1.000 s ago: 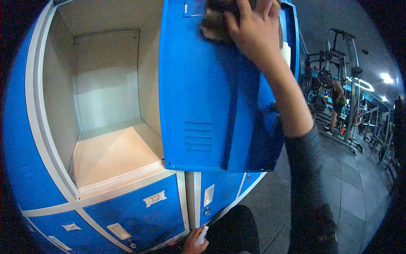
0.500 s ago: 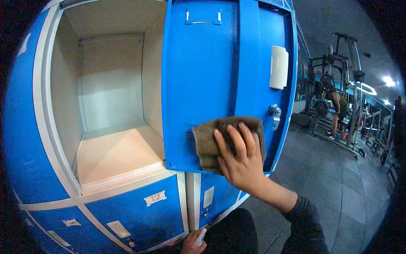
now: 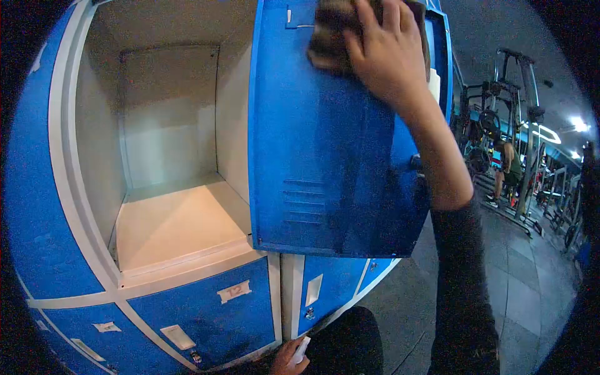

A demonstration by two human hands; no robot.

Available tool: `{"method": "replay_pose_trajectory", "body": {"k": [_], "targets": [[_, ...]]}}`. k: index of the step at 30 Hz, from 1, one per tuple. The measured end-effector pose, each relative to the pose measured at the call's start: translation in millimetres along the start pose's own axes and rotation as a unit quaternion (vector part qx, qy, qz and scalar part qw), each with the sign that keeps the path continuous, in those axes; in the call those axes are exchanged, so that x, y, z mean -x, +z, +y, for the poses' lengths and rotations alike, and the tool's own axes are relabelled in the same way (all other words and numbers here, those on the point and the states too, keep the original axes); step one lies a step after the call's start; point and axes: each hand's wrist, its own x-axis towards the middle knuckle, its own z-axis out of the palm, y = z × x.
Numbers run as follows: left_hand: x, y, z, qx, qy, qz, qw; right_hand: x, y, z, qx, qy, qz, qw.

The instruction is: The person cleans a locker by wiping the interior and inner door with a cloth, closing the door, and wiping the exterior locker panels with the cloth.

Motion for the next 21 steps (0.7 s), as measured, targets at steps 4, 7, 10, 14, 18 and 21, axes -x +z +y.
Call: {"method": "replay_pose_trajectory", "body": {"k": [4,7,10,14,18,21], "targets": [[0.4,7.3,-2.7,-0.102,0.158,0.08,0.979,56.4,-34.2,-30.8,-0.075,0.027,-0.081,0.994],[-0.4,7.4,-6.8,-0.117,0.173,0.082,0.974,107.4,-75.7,-62.2,-0.12,0.039,-0.186,0.974],[3.1,7.6,-10.2,-0.092,0.15,0.064,0.982,165.5,-103.3,-89.9,-0.144,0.026,-0.24,0.96],[1.3,3.6,-11.4,-0.088,0.169,0.081,0.978,184.5,-119.3,-96.1,-0.166,0.01,-0.259,0.951],[4.9,10.8,-24.2,-0.096,0.186,0.091,0.974,134.3,-91.6,-73.2,-0.146,0.005,-0.208,0.967],[7.4,20.7,-31.6,-0.101,0.141,0.09,0.981,73.9,-53.4,-41.4,-0.134,0.022,-0.099,0.986]]}}
